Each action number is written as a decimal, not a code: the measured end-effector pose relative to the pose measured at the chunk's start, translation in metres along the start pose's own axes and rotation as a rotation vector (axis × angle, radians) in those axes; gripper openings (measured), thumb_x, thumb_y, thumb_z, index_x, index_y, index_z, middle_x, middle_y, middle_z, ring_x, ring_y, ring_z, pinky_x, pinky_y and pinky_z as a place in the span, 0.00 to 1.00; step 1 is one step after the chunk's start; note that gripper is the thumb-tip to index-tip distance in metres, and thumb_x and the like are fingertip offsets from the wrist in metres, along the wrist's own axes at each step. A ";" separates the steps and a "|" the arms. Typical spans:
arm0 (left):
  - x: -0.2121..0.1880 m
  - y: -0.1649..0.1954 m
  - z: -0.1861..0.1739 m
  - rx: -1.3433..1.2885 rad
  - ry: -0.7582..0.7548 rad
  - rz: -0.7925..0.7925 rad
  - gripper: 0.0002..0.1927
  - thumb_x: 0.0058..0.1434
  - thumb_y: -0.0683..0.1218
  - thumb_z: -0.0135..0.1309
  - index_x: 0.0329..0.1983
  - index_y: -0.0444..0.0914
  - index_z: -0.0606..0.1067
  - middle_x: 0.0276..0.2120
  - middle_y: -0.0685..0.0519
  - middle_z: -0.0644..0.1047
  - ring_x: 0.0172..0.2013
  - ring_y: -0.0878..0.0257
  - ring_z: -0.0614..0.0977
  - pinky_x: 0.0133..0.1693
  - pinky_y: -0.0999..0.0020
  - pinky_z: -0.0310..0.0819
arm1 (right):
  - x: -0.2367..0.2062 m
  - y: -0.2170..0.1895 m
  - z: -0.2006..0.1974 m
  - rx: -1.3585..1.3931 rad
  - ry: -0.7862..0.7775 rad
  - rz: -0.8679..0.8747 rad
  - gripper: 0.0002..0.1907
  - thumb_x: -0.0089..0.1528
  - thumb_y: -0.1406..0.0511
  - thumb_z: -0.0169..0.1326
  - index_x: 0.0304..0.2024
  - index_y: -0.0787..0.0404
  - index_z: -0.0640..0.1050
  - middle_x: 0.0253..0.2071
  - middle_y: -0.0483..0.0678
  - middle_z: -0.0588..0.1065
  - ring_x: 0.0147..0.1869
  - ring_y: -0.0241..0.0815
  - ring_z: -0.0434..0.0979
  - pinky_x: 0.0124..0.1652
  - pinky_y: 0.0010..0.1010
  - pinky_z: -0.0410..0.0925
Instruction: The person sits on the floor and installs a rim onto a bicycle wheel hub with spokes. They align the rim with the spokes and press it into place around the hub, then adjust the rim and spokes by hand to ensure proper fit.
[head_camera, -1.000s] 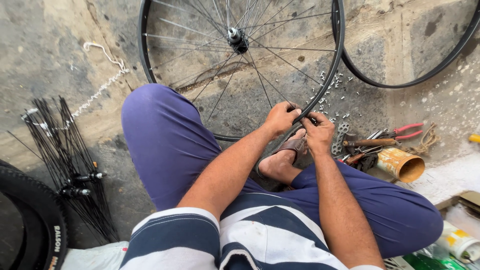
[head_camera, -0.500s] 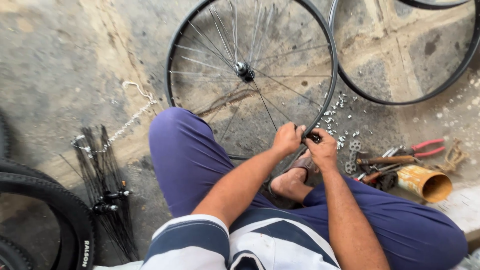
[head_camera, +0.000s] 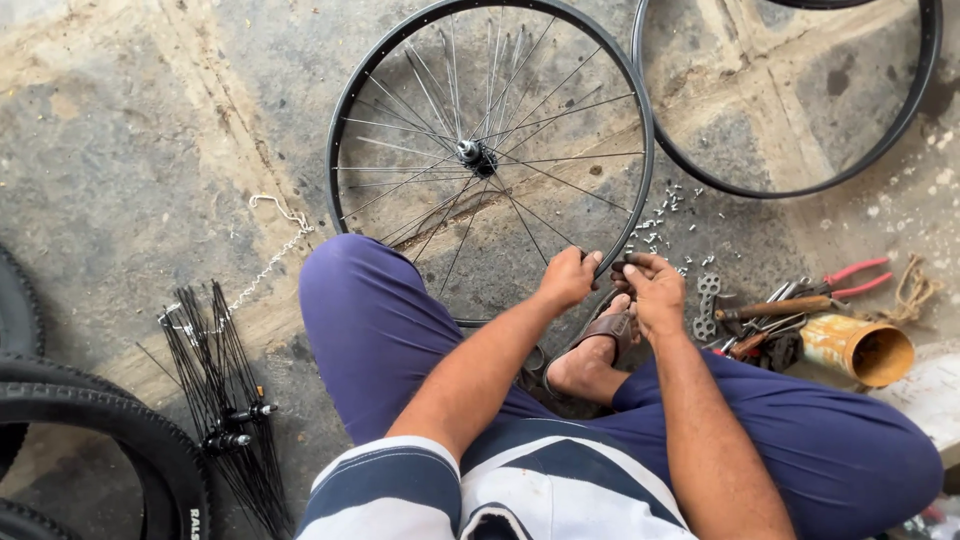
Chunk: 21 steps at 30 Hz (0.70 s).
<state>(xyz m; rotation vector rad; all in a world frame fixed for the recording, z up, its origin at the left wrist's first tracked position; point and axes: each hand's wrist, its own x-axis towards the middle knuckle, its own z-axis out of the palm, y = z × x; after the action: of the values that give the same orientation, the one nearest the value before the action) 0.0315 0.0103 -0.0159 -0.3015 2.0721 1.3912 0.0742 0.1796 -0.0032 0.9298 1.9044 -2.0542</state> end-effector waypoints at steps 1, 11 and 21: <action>-0.001 0.000 0.000 -0.039 -0.009 -0.010 0.23 0.69 0.57 0.53 0.37 0.31 0.76 0.30 0.42 0.81 0.33 0.50 0.84 0.38 0.56 0.75 | -0.001 -0.001 0.000 0.009 0.023 -0.008 0.10 0.65 0.73 0.54 0.49 0.68 0.75 0.39 0.53 0.81 0.37 0.39 0.82 0.37 0.27 0.75; -0.001 -0.005 0.003 -0.303 -0.057 0.044 0.20 0.66 0.56 0.54 0.43 0.33 0.77 0.34 0.40 0.81 0.34 0.47 0.82 0.38 0.53 0.75 | -0.002 -0.004 0.013 -0.054 0.080 0.019 0.09 0.65 0.69 0.59 0.41 0.67 0.73 0.33 0.51 0.80 0.32 0.38 0.81 0.32 0.25 0.74; -0.001 0.000 -0.010 -0.570 -0.126 0.069 0.18 0.61 0.53 0.55 0.42 0.32 0.78 0.33 0.42 0.82 0.35 0.47 0.83 0.37 0.51 0.78 | 0.009 0.011 0.013 -0.127 0.065 0.002 0.09 0.65 0.70 0.62 0.44 0.68 0.78 0.33 0.48 0.78 0.31 0.35 0.76 0.31 0.25 0.69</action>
<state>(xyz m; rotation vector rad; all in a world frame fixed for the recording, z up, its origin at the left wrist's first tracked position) 0.0282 0.0015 -0.0129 -0.3641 1.5630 1.9744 0.0686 0.1683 -0.0177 0.9792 2.0386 -1.8978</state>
